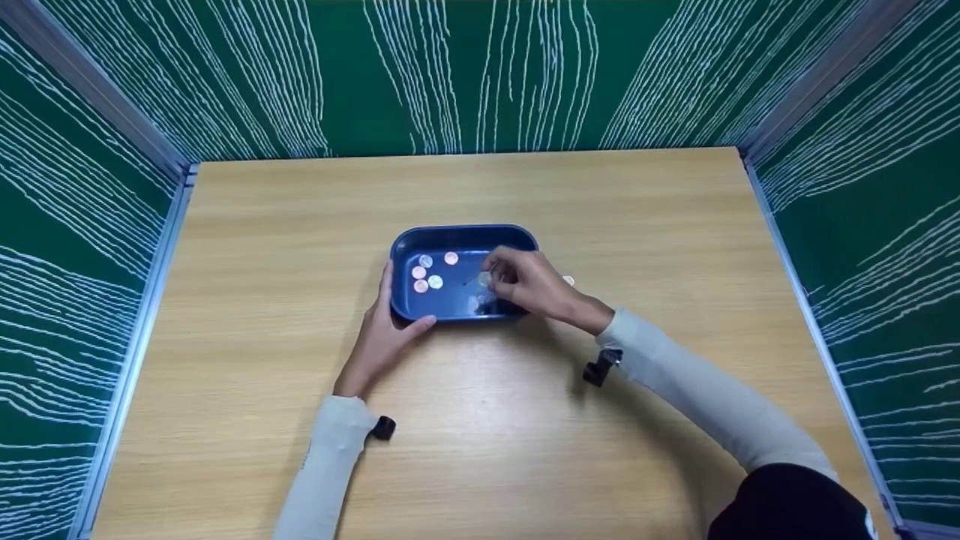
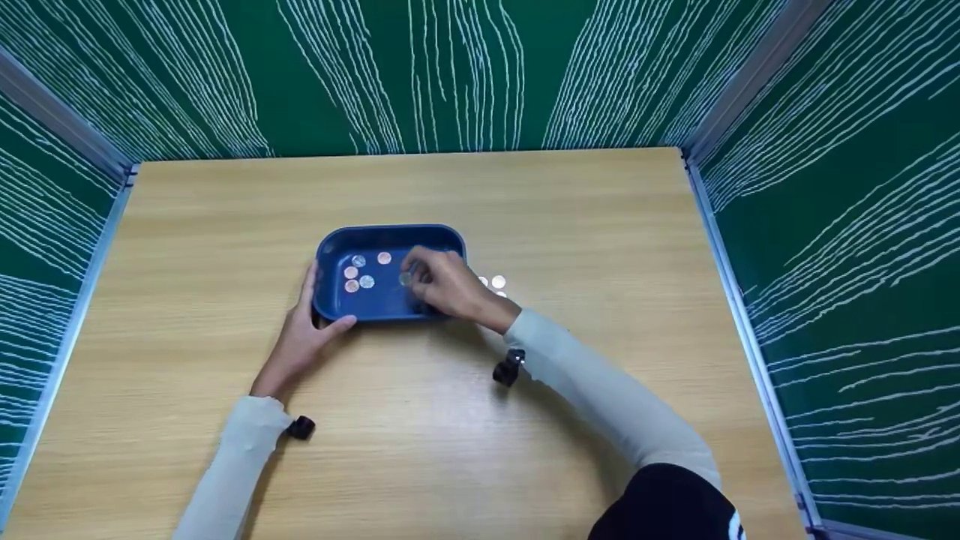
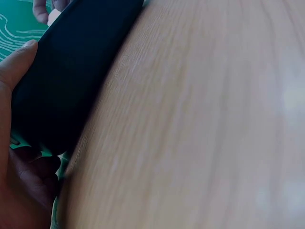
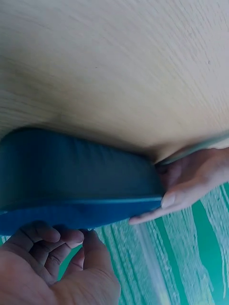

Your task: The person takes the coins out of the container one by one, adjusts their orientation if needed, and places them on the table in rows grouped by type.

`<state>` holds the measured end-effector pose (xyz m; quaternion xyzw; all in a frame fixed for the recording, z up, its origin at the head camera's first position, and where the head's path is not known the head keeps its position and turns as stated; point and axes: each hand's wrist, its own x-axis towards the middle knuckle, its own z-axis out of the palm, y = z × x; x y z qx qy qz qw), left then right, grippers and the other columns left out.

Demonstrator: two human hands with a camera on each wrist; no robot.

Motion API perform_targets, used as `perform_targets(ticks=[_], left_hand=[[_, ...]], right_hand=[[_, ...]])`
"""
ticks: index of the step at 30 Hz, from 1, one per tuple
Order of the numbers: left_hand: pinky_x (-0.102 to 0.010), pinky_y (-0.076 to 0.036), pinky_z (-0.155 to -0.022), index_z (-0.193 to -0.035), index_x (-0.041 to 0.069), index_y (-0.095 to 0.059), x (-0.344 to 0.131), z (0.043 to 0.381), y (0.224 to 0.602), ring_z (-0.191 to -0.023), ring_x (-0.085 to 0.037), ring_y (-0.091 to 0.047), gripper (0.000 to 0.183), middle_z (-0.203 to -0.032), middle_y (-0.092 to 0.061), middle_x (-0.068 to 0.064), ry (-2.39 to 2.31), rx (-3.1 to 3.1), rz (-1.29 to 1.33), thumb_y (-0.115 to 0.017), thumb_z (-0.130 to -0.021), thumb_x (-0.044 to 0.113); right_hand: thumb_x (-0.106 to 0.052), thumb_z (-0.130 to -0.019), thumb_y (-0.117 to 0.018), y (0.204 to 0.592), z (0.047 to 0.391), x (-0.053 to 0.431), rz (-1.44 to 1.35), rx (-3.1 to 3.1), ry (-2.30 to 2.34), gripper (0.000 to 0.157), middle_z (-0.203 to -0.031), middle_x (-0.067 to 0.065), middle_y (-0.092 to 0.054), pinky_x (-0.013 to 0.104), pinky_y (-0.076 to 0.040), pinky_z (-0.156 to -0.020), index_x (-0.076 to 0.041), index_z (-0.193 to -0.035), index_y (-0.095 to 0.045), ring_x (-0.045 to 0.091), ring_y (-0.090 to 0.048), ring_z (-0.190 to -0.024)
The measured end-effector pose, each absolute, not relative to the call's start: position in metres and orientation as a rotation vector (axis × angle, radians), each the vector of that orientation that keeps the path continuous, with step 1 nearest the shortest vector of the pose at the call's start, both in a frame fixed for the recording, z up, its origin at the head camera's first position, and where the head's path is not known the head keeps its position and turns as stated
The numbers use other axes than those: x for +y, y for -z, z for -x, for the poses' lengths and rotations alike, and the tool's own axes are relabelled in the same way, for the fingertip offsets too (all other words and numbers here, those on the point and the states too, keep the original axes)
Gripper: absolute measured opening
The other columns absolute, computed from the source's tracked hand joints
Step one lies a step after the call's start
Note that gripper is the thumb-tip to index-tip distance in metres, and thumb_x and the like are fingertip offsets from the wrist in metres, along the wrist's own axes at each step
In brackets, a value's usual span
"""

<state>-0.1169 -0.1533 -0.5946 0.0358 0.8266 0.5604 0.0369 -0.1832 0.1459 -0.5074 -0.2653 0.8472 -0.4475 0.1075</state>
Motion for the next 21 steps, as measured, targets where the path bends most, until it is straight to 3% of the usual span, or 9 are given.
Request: perform_targets(ticks=[8, 15, 21], left_hand=[[-0.055, -0.025, -0.133, -0.179, 0.036, -0.003, -0.152, 0.116, 0.592, -0.164, -0.035, -0.030, 0.121, -0.184, -0.018, -0.008, -1.708, 2.526, -0.081, -0.089, -0.095, 0.042], [-0.056, -0.024, -0.133, -0.180, 0.028, -0.004, -0.152, 0.115, 0.593, -0.164, -0.036, -0.032, 0.121, -0.183, -0.019, -0.012, -1.686, 2.553, -0.102, -0.088, -0.094, 0.042], [-0.055, -0.024, -0.133, -0.179, 0.034, -0.003, -0.152, 0.115, 0.592, -0.164, -0.035, -0.032, 0.120, -0.183, -0.021, -0.011, -1.680, 2.557, -0.088, -0.088, -0.095, 0.042]], right_hand=[[0.007, -0.097, -0.070, 0.506, 0.183, 0.181, 0.567, 2.483, 1.527, 0.024, -0.099, 0.012, -0.074, 0.023, -0.054, -0.071, 0.000, -0.119, -0.074, 0.022, -0.067, -0.085], [0.011, -0.096, -0.067, 0.512, 0.184, 0.208, 0.403, 2.453, 1.689, 0.023, -0.097, 0.019, -0.074, 0.020, -0.057, -0.064, 0.007, -0.118, -0.073, 0.021, -0.069, -0.080], [0.012, -0.095, -0.068, 0.523, 0.181, 0.231, 0.318, 2.489, 1.713, 0.023, -0.097, 0.023, -0.074, 0.020, -0.058, -0.070, 0.008, -0.117, -0.073, 0.018, -0.069, -0.080]])
